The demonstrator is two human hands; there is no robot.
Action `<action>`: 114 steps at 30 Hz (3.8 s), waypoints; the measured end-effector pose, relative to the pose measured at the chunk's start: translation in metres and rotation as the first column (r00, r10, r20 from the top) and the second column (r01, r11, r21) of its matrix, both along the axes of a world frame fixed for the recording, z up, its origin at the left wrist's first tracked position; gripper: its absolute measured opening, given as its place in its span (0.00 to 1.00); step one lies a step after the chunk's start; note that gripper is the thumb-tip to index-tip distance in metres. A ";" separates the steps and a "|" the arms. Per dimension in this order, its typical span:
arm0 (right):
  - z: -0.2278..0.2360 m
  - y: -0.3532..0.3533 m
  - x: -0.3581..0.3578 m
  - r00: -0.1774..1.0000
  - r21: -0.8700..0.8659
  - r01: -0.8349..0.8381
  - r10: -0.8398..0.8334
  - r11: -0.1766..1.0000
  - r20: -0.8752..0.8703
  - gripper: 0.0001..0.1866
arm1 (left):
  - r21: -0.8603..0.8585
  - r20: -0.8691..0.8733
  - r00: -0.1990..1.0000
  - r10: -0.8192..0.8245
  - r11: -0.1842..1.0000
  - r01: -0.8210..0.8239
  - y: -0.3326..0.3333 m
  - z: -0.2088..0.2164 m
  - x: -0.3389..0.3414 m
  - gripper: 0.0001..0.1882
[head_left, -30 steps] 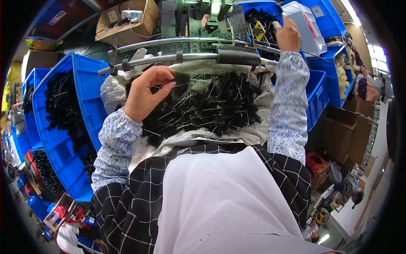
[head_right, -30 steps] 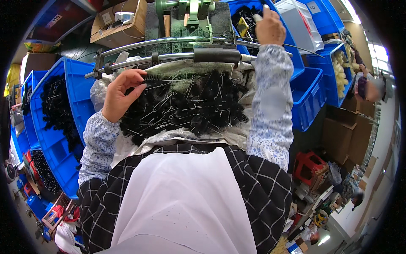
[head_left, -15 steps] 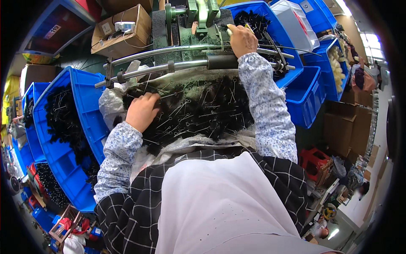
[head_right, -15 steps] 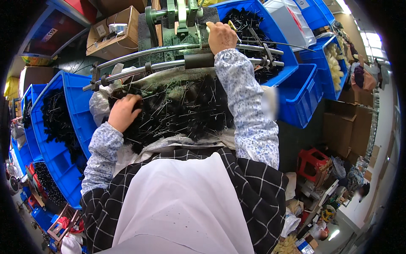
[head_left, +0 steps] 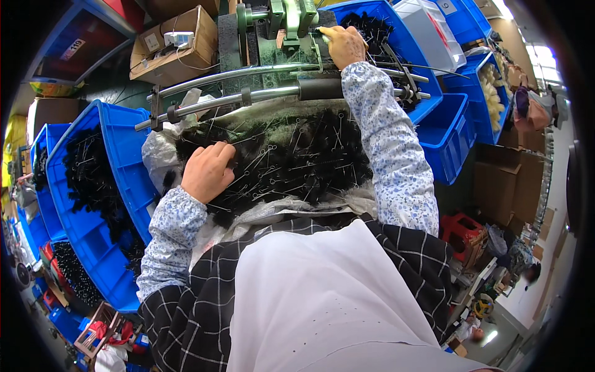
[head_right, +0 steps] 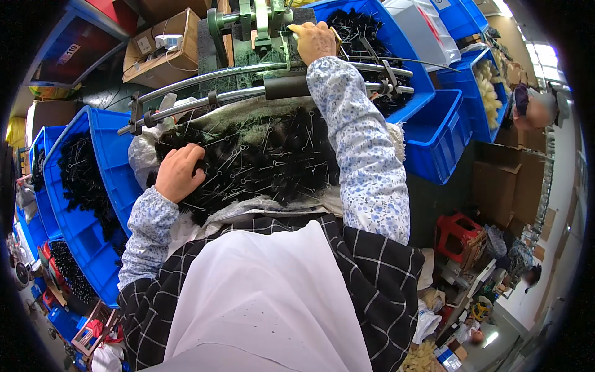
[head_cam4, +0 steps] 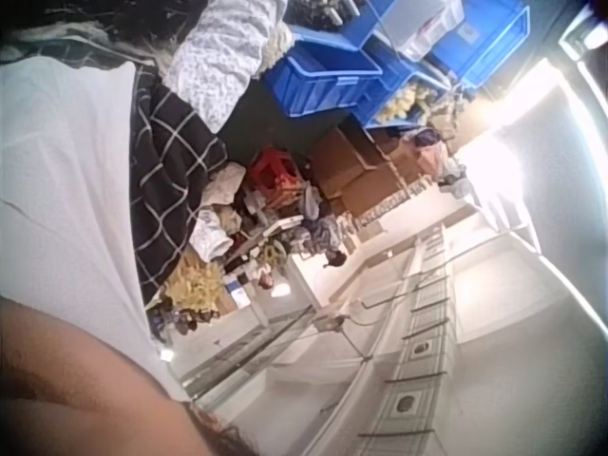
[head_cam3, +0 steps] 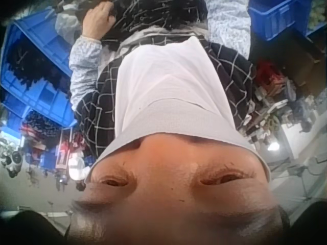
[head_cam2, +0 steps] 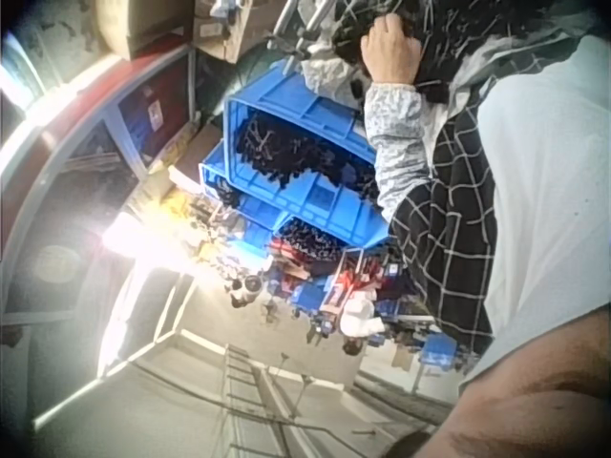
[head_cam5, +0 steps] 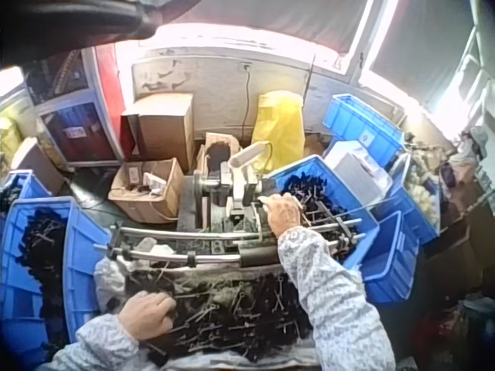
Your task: The person repeatedly picks up black plastic hanger bodies and metal hooks, inserts the hooks into the hanger bodies, and places the assembled units into a blue bin. The process is continuous and repetitive throughout the clip.
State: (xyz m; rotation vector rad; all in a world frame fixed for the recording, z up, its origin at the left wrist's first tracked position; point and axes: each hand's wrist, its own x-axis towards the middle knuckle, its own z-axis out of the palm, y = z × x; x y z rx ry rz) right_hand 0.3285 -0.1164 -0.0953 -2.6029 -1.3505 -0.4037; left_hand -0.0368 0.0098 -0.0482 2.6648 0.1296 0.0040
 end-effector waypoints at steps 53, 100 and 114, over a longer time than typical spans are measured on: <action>0.079 -0.021 -0.160 0.568 0.254 -0.268 0.365 0.929 -0.738 0.17 | -0.788 0.121 0.903 0.412 0.593 -0.165 -0.015 0.019 0.051 0.17; 0.011 0.037 -0.062 0.992 0.061 0.103 -0.107 0.993 0.060 0.09 | -0.298 0.113 0.990 0.084 0.953 -0.047 0.019 0.031 0.013 0.16; 0.022 -0.033 0.040 0.964 -0.148 0.176 -0.201 0.973 -0.175 0.14 | -0.394 0.262 0.951 0.167 0.918 -0.052 0.027 0.049 0.024 0.16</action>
